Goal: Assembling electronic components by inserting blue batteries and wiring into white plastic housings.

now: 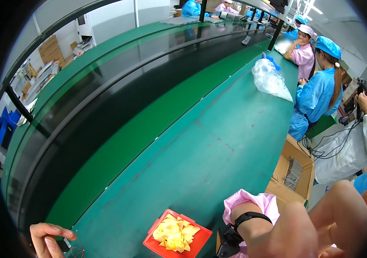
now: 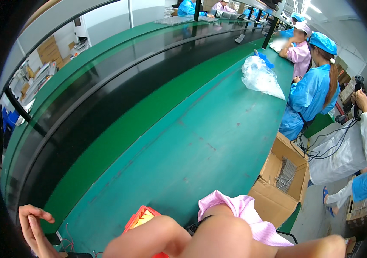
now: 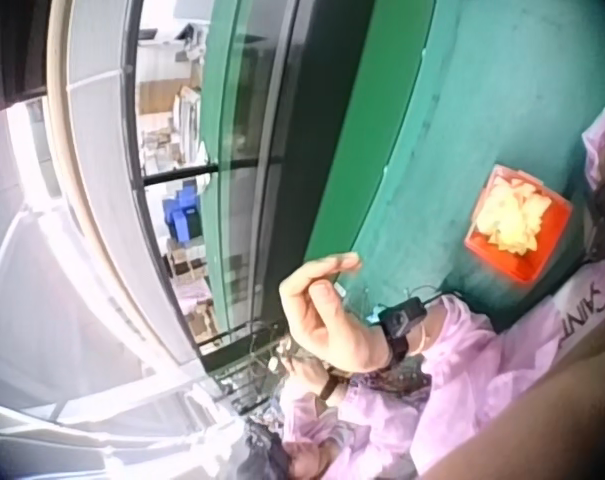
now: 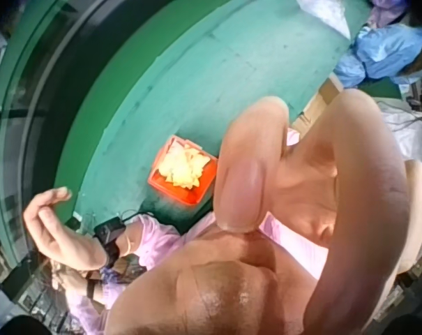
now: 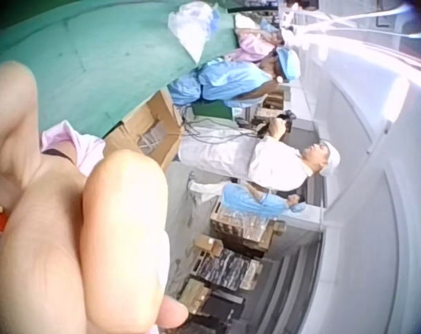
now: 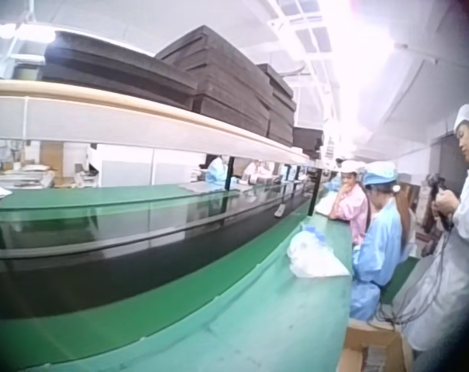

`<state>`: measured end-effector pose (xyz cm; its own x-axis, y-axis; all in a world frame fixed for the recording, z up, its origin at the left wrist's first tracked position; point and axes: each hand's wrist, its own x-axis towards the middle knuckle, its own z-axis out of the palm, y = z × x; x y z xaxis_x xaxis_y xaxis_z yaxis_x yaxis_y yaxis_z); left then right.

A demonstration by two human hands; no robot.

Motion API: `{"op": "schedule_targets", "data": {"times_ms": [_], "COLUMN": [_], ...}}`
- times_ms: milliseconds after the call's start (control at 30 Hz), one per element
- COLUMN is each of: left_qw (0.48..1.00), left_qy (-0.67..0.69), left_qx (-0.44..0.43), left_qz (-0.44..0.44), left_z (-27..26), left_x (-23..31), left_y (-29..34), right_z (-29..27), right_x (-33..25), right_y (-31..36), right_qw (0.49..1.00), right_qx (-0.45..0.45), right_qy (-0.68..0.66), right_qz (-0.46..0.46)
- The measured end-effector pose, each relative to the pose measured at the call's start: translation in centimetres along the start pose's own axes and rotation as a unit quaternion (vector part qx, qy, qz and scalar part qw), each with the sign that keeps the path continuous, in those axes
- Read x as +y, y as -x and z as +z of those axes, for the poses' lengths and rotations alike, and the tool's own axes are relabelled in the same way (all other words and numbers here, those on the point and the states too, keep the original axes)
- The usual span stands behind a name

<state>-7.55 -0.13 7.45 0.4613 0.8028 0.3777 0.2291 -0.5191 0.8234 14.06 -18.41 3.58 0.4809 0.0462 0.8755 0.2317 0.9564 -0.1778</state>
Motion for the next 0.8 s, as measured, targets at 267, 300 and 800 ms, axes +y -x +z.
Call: {"op": "schedule_targets", "data": {"times_ms": [267, 300, 800], "left_qw": [1.000, 1.000, 0.998], "left_qy": [0.008, 0.011, -0.053], "left_qx": [-0.010, -0.011, 0.008], "left_qz": [0.001, 0.000, 0.015], "left_z": [0.0, 0.0, -0.4], "left_x": [-0.1, -0.1, -2.3], "left_y": [-0.1, -0.1, 0.0], "right_z": [-0.1, 0.0, 0.1], "right_x": [-0.6, -0.5, -0.4], "right_y": [-0.7, -0.7, -1.0], "right_qw": [1.000, 1.000, 1.000], "right_qx": [-0.004, -0.005, -0.015], "right_qy": [0.008, 0.008, 0.004], "right_qz": [-0.006, -0.004, -0.017]}}
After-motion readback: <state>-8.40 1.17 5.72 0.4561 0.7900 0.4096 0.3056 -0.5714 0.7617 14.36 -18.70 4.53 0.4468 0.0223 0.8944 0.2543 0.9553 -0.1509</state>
